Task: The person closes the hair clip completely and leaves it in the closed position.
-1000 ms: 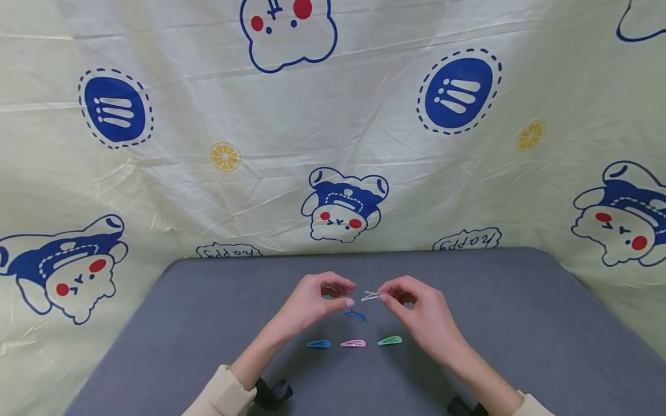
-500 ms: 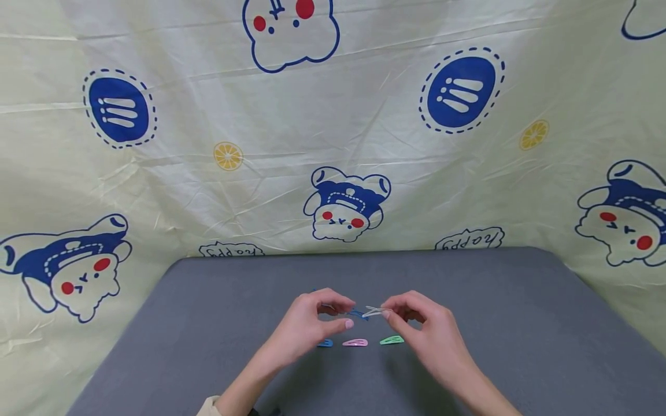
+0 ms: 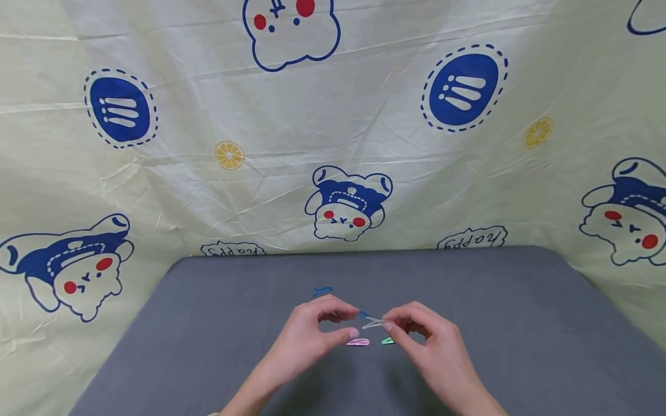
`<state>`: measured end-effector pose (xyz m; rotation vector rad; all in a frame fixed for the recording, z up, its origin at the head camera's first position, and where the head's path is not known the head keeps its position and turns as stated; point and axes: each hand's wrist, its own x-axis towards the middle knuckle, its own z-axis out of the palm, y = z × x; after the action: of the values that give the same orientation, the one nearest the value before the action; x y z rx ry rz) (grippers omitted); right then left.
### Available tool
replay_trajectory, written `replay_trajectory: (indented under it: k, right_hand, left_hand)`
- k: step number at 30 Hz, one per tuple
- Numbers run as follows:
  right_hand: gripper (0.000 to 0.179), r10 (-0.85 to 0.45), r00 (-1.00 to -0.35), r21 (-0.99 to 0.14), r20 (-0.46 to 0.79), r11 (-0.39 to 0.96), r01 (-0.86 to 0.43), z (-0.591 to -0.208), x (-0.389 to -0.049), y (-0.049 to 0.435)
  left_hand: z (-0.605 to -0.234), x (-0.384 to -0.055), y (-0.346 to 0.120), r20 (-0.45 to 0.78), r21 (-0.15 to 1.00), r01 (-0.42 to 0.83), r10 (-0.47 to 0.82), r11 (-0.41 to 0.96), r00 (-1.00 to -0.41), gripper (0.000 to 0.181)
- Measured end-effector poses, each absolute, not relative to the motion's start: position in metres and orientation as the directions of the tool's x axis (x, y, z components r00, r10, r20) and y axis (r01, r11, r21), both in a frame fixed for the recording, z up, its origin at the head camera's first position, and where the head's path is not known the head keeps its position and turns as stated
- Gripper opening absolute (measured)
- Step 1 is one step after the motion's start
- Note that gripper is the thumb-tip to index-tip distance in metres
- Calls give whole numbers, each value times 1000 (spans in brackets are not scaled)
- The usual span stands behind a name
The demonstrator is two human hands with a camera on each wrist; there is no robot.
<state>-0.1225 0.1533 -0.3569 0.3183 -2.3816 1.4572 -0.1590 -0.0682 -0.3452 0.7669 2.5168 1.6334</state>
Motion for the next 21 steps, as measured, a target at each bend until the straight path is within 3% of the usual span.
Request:
replay_trajectory:
  k: [11, 21]
  right_hand:
    - [20, -49, -895, -801, 443, 426, -420, -362, -117, 150]
    - [16, -12, -876, -789, 483, 427, -441, -367, -115, 145]
  left_hand:
    - [-353, -151, -60, 349, 824, 498, 451, 270, -822, 22]
    - [-353, -149, -57, 382, 813, 511, 405, 280, -831, 11]
